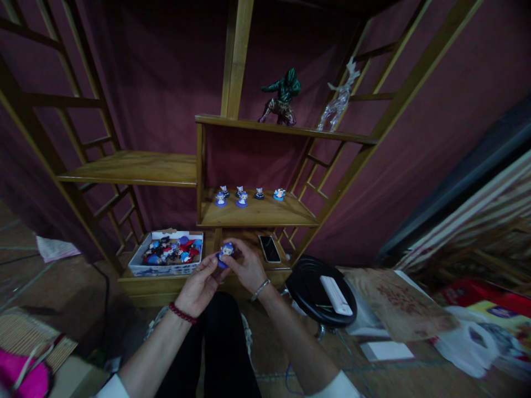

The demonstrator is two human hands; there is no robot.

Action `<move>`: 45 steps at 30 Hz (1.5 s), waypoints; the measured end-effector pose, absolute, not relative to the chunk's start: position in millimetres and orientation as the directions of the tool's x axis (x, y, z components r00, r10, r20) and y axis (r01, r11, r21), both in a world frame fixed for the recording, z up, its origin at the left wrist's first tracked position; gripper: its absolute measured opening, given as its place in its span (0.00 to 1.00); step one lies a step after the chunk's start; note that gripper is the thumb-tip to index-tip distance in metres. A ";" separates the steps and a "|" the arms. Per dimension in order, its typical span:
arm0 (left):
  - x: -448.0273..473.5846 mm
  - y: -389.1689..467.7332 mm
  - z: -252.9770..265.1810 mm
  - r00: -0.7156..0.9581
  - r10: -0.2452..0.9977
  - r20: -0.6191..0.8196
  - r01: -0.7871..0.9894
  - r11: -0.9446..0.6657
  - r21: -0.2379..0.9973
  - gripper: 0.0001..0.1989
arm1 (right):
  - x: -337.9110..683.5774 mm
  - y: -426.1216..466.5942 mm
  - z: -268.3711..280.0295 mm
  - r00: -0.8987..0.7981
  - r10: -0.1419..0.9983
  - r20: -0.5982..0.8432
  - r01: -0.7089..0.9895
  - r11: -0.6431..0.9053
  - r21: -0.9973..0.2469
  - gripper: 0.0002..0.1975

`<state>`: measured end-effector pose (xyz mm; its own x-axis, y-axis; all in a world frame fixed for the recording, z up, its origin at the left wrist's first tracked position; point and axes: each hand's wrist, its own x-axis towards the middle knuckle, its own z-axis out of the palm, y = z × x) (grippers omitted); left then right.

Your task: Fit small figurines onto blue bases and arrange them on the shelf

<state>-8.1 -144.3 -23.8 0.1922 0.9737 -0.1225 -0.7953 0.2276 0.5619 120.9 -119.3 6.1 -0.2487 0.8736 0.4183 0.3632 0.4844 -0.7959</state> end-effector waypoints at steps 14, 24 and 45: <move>-7.1 -142.1 -22.2 0.224 0.969 -0.102 -0.787 0.242 0.568 0.10 | 124.2 -118.8 7.1 -0.261 0.871 0.417 0.247 0.477 -0.843 0.20; -7.0 -142.9 -21.4 0.230 0.969 -0.086 -0.784 0.237 0.574 0.10 | 127.1 -113.7 2.7 -0.291 0.864 0.410 0.207 0.476 -0.855 0.17; 2.5 -135.4 -19.2 0.203 0.970 -0.134 -0.813 0.243 0.530 0.10 | 133.8 -113.5 1.7 -0.275 0.888 0.369 0.193 0.427 -0.884 0.22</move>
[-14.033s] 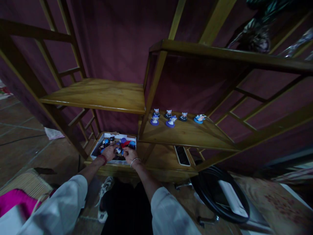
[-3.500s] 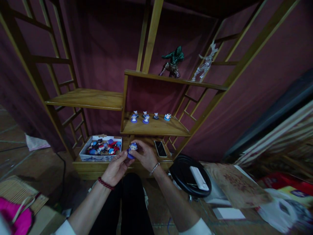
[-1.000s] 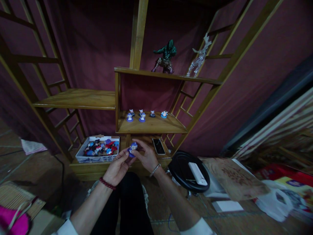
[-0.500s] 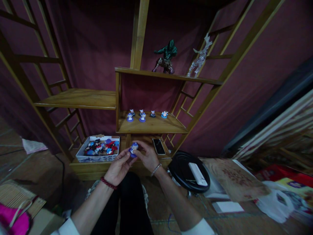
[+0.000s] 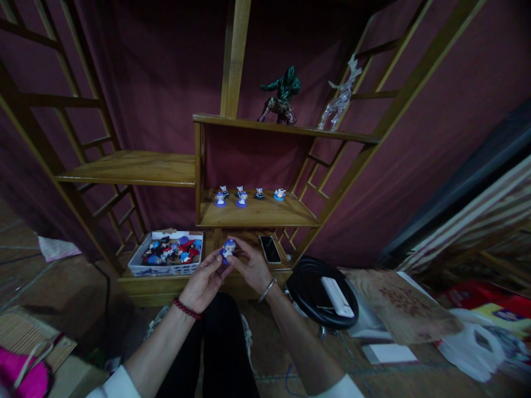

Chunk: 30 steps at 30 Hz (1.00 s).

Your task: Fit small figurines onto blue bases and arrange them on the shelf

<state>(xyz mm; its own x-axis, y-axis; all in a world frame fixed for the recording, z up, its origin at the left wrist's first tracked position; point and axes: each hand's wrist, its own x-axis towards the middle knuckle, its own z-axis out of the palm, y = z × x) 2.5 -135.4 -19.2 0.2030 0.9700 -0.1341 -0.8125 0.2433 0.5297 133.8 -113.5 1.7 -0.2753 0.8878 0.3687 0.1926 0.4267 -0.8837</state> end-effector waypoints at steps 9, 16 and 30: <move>7.3 -128.0 -17.5 0.207 0.969 -0.135 -0.804 0.247 0.540 0.09 | 139.0 -107.5 0.0 -0.286 0.895 0.342 0.146 0.394 -0.908 0.25; 13.5 -120.9 -8.2 0.191 0.970 -0.150 -0.803 0.242 0.544 0.08 | 144.1 -100.9 -0.7 -0.271 0.888 0.371 0.146 0.419 -0.896 0.25; 30.4 -97.2 5.8 0.184 0.972 -0.147 -0.770 0.236 0.592 0.05 | 160.4 -79.5 8.5 -0.191 0.895 0.404 0.169 0.436 -0.884 0.24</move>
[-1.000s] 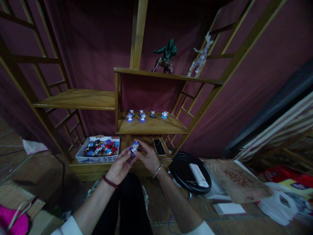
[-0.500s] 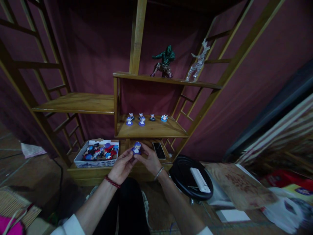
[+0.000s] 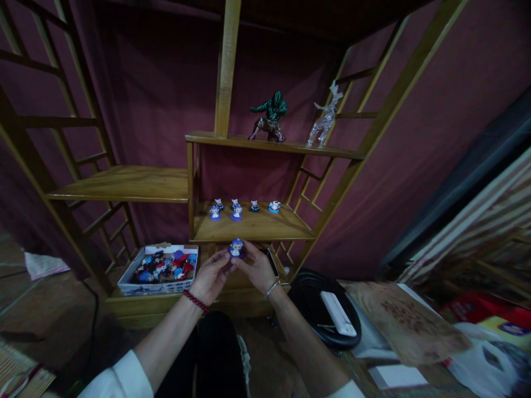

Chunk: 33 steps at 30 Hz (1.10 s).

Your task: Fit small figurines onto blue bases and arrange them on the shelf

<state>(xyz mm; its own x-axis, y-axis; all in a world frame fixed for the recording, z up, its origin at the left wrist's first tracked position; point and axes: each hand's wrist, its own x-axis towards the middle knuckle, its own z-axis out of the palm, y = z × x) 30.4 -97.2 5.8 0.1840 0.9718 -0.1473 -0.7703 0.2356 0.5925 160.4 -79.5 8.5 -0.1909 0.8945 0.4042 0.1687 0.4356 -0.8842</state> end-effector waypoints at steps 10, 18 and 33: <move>47.1 -76.7 17.7 0.210 0.975 -0.070 -0.717 0.202 0.667 0.06 | 178.2 -57.5 15.0 -0.153 0.904 0.399 0.135 0.419 -0.898 0.23; 61.6 -63.2 28.9 0.185 0.981 -0.060 -0.683 0.172 0.709 0.07 | 190.6 -42.9 25.7 -0.121 0.911 0.393 0.112 0.406 -0.907 0.21; 81.2 -39.4 34.9 0.149 0.988 -0.045 -0.669 0.134 0.731 0.08 | 213.0 -9.3 22.5 -0.138 0.922 0.362 0.092 0.375 -0.922 0.22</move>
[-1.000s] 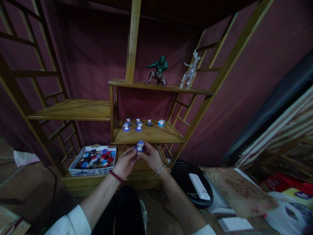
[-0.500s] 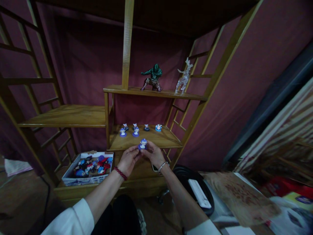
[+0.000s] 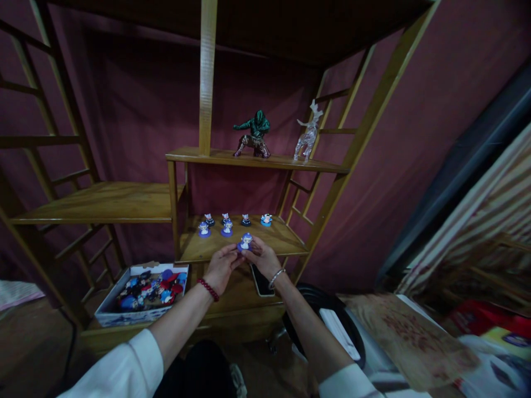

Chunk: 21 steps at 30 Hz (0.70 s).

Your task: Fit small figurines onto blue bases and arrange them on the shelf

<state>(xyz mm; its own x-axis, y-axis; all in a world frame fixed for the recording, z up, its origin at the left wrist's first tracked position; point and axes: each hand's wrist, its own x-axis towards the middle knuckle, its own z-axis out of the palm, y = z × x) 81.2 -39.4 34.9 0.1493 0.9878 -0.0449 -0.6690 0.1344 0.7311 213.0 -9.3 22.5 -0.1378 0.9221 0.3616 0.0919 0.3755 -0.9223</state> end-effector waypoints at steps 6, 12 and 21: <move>86.9 -30.5 33.4 0.150 0.987 -0.054 -0.668 0.141 0.731 0.06 | 219.1 -0.8 19.8 -0.160 0.916 0.368 0.056 0.381 -0.923 0.20; 90.9 -21.3 35.3 0.155 0.986 -0.065 -0.640 0.150 0.753 0.07 | 224.2 10.8 16.6 -0.166 0.923 0.346 0.086 0.363 -0.928 0.18; 92.3 -1.1 28.0 0.058 0.994 -0.088 -0.519 0.105 0.848 0.06 | 226.7 37.4 9.9 -0.097 0.931 0.353 0.136 0.364 -0.922 0.21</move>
